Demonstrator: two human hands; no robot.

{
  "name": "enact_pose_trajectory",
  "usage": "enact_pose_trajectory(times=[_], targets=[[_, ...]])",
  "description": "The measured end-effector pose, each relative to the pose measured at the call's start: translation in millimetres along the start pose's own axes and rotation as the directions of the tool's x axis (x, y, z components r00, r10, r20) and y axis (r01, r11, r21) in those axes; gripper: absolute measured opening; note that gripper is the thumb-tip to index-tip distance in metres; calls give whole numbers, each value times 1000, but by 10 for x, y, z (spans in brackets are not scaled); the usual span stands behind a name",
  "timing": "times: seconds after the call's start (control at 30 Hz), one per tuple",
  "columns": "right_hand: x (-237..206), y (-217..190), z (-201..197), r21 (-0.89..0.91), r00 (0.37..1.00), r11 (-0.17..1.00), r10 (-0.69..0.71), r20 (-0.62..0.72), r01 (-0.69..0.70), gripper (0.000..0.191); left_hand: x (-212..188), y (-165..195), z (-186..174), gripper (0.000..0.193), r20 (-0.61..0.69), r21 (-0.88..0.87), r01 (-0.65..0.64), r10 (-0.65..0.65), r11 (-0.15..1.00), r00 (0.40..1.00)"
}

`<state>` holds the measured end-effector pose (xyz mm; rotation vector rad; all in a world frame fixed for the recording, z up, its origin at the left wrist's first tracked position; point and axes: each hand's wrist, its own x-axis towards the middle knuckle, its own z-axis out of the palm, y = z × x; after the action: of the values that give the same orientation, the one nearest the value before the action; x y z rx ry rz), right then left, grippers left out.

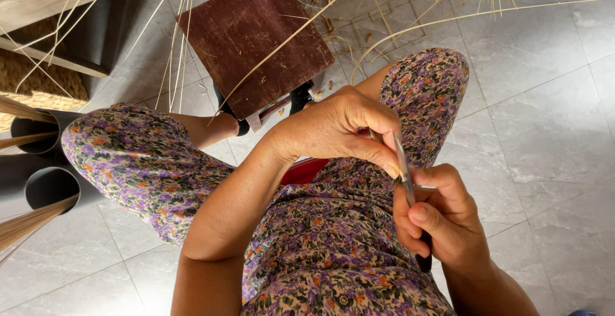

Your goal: The person sits on a low stool and splits thin bamboo strips from bamboo sticks, then shaves and trims the strips with a small knife, drawing each long strip across the blade to thin it. Finished strips are laid across the lap and work area while the person works through the bamboo pieces one at a time.

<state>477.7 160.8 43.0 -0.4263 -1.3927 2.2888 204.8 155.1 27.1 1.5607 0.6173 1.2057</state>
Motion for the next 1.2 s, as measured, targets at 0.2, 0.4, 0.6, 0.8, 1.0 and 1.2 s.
enact_pose_trajectory(times=[0.2, 0.4, 0.6, 0.8, 1.0, 1.2], targets=[[45, 5, -22, -28, 1000, 999, -20, 23, 21, 36, -32, -58, 0, 17, -20, 118, -130, 133, 984, 991], [89, -30, 28, -120, 1000, 992, -31, 1, 31, 39, -110, -155, 183, 23, -124, 657, -174, 334, 734, 935], [108, -89, 100, -238, 993, 967, 69, -97, -90, 53, -149, -253, 384, 24, -154, 832, -90, 382, 548, 911], [133, -10, 5, -217, 998, 976, 7, -60, -20, 47, -157, -265, 418, 19, -181, 843, -38, 348, 537, 920], [155, 58, -143, -176, 1000, 984, -24, -8, 22, 41, -145, -263, 432, 16, -173, 869, -6, 316, 495, 933], [203, 100, -249, -129, 999, 991, -26, 19, 29, 34, -120, -258, 427, 12, -187, 859, -3, 319, 511, 929]])
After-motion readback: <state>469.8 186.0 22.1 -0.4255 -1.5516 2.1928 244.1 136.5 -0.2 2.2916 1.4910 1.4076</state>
